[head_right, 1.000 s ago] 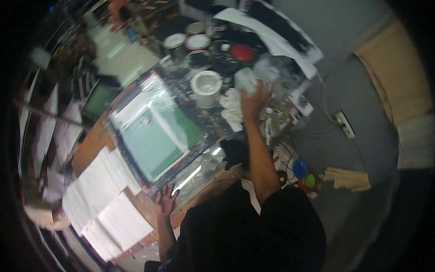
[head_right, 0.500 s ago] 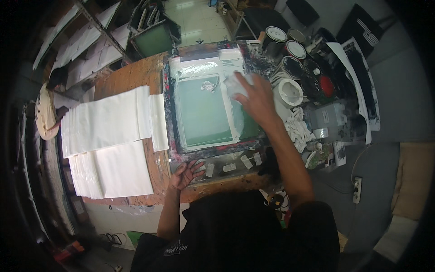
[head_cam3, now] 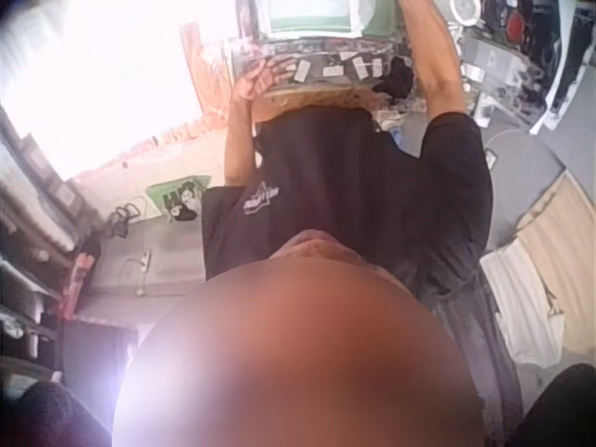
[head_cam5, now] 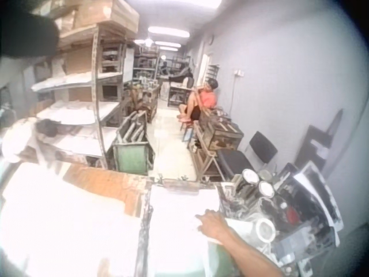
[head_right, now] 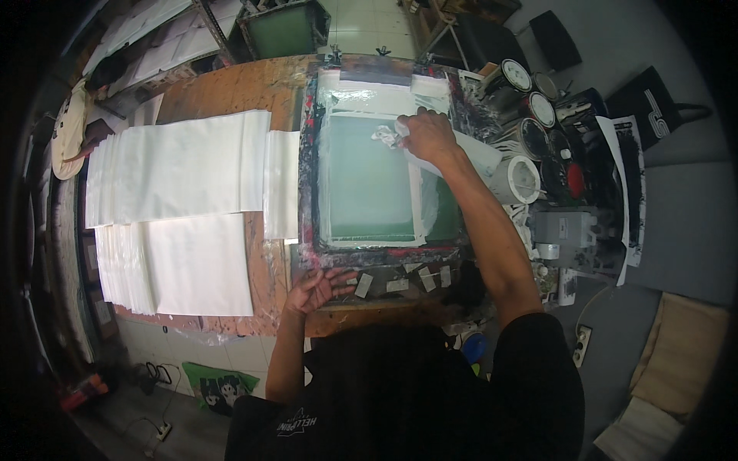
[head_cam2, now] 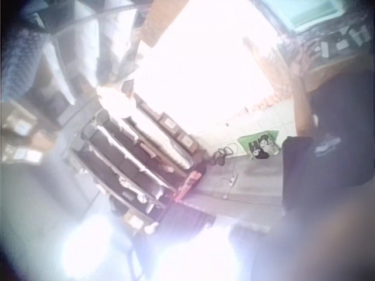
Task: The person performs screen printing on white fabric pieces. They place a fabric piece under a screen, pull a squeegee across the screen to apply ink, lift the screen, and remove the printed fabric. This cycle repeats for multiple pieces.
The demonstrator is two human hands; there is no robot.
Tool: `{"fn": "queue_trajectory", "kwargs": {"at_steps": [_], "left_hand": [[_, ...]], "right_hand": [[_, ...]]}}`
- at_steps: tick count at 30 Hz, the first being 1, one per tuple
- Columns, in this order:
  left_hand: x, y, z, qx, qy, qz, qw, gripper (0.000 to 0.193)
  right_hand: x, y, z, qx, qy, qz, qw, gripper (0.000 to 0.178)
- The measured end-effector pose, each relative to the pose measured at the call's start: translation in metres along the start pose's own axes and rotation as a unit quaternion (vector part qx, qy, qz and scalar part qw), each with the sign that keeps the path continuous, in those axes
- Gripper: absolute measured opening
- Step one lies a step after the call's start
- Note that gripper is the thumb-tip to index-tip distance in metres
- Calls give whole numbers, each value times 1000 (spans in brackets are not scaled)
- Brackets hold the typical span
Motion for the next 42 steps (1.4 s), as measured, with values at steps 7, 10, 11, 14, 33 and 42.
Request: {"fn": "queue_trajectory", "kwargs": {"at_steps": [7,10,11,14,33,42], "left_hand": [[-5,1,10,10,9,0,1000,39],[-4,1,5,19,-25,4,1000,34],[-3,1,4,14,-25,3,1000,34],[-3,0,5,-3,11,-1,1000,42],[-9,1,18,-4,30,-5,1000,32],[-3,2,1,32,12,6,999,47]], "right_hand": [[-5,-3,2,-35,32,-4,999,51],[-7,-2,6,-46,32,-15,998,51],[-8,-2,6,-49,34,-18,998,50],[-4,-3,1,-40,62,7,997,50],[-34,6,11,-45,99,-25,994,55],[-11,47,-18,99,-11,-87,991,57]]}}
Point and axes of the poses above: each hand's wrist, its own y-axis towards the middle knuckle, its own z-axis out of the palm, x = y × z, the point moved 2 cm from there along y, towards the middle knuckle, and after that the axes turned 3 degrees about -y, right-handed, at the moved point
